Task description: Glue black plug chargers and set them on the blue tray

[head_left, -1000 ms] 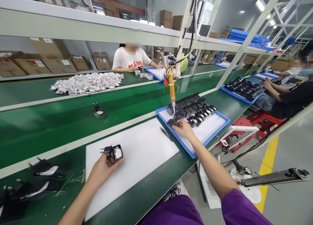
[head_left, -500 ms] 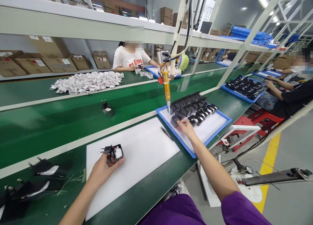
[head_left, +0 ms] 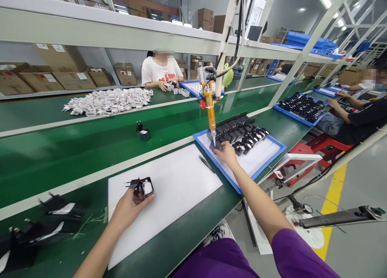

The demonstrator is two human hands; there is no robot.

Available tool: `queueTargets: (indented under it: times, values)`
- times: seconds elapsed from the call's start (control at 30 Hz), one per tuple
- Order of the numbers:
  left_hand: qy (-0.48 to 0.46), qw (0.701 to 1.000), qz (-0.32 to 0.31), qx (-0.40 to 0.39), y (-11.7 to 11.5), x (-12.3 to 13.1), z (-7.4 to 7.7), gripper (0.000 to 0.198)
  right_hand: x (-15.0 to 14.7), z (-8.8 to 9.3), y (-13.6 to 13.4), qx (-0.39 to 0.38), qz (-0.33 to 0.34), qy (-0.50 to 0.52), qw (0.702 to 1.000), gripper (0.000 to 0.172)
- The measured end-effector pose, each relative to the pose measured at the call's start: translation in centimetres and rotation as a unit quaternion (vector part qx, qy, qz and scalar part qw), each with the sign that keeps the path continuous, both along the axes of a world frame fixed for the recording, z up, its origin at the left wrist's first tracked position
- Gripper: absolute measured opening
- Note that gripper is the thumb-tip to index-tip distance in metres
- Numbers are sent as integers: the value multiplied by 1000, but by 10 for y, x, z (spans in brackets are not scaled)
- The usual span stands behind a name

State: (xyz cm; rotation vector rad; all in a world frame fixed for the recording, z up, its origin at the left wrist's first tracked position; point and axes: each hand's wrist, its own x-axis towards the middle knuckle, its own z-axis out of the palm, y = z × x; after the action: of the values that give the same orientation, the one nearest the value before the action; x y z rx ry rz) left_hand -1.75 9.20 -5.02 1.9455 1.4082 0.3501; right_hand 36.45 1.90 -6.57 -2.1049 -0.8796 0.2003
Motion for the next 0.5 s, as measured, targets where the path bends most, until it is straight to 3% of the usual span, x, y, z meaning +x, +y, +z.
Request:
queueTargets:
  times: [0.17, 0.33, 0.43, 0.5]
  values:
    - [-12, 1000, -5, 6, -1, 1, 1, 69, 0, 4, 4, -6, -4, -10, 1000, 33]
    - [-18, 1000, -2, 21, -2, -2, -5, 66, -14, 12, -29, 18, 28, -24, 999, 38]
    - [-32, 999, -12, 28, -5, -3, -9, 63, -42, 19, -46, 45, 88, -23, 995, 25]
    - [-42, 998, -11, 34, -8, -3, -9, 62, -67, 24, -41, 55, 161, -13, 985, 22]
